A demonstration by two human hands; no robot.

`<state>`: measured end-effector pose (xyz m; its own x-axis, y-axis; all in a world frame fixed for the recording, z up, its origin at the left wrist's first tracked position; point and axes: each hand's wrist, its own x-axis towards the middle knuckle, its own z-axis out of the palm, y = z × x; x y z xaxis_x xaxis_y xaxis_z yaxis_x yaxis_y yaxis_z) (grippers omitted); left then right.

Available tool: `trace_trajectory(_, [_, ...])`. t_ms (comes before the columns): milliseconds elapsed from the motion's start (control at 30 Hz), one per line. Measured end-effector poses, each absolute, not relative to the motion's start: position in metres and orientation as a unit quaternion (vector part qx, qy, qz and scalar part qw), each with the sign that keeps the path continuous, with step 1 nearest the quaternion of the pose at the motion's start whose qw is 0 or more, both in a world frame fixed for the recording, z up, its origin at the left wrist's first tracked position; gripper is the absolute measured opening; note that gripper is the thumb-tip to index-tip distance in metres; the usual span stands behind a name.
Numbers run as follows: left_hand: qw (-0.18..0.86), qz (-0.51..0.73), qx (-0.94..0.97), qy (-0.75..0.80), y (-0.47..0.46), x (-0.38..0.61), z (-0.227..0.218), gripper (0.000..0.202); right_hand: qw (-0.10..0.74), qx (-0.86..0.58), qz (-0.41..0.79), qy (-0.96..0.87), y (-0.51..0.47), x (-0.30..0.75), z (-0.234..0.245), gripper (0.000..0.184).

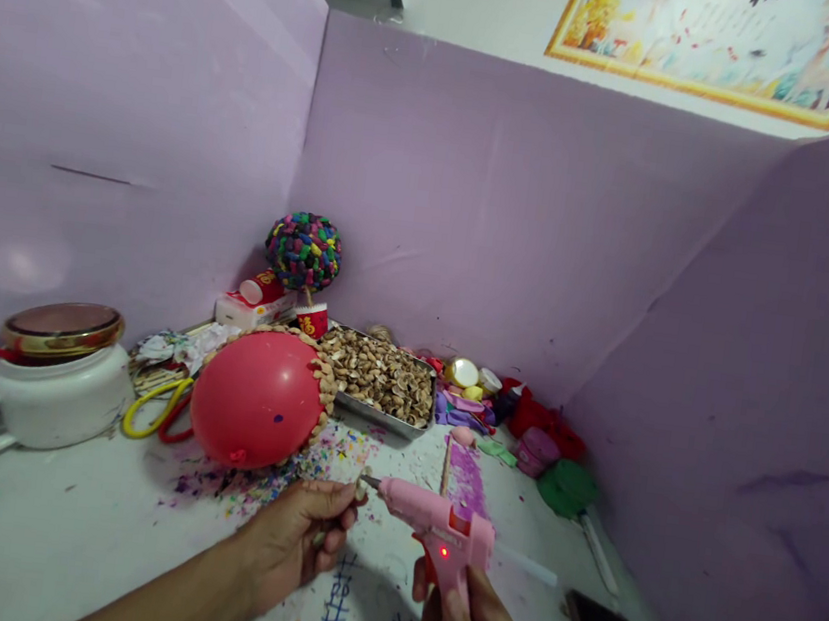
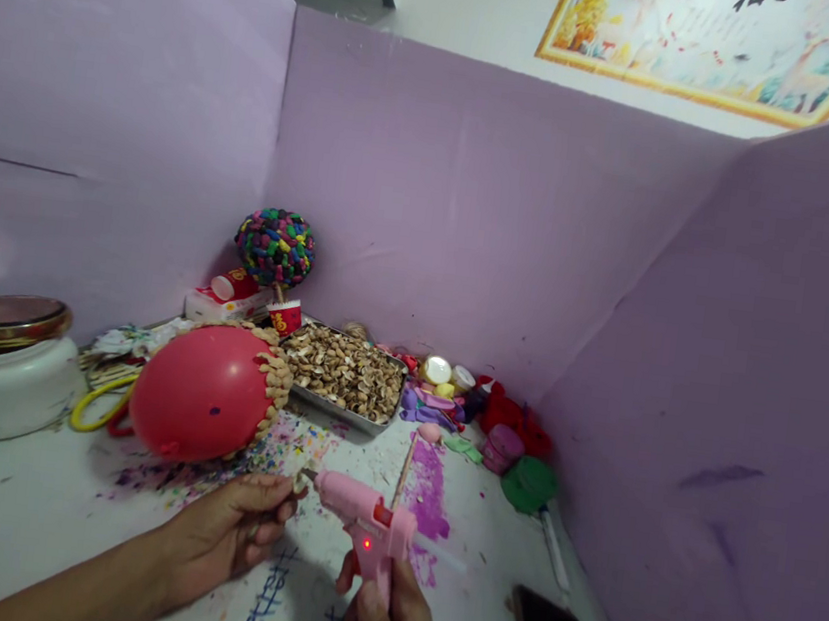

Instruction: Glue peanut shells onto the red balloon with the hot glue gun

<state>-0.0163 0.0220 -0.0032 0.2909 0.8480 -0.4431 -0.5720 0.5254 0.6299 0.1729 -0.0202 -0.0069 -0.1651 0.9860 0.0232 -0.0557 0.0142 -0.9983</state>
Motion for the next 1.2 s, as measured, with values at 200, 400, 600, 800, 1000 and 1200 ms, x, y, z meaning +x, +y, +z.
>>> trace_trajectory(200, [0.777,0.453,0.185,0.396,0.0209,-0.0154,0.0003,0.012,0.469,-0.437,0.544,-0.542,-0.0186,0.1755,-0.0096,0.046])
trace_trajectory(400, [0.774,0.454,0.191,0.398,0.0206,-0.0151,0.0006,0.012,0.451,-0.444,0.530,-0.565,-0.0172,0.1783,-0.0142,0.049])
trace_trajectory(600, [0.775,0.457,0.190,0.393,0.0200,-0.0144,0.0004,0.015,0.480,-0.438,0.527,-0.548,-0.0168,0.1770,-0.0153,0.045])
trace_trajectory(800, [0.772,0.457,0.196,0.395,0.0202,-0.0139,0.0004,0.016,0.492,-0.436,0.524,-0.542,-0.0170,0.1757,-0.0166,0.043])
trace_trajectory(1000, [0.769,0.461,0.206,0.392,0.0205,-0.0133,-0.0003,0.015,0.509,-0.439,0.524,-0.523,-0.0177,0.1753,-0.0160,0.042])
trace_trajectory(1200, [0.766,0.464,0.198,0.399,0.0196,-0.0138,0.0019,0.015,0.529,-0.446,0.518,-0.502,-0.0185,0.1745,-0.0148,0.042])
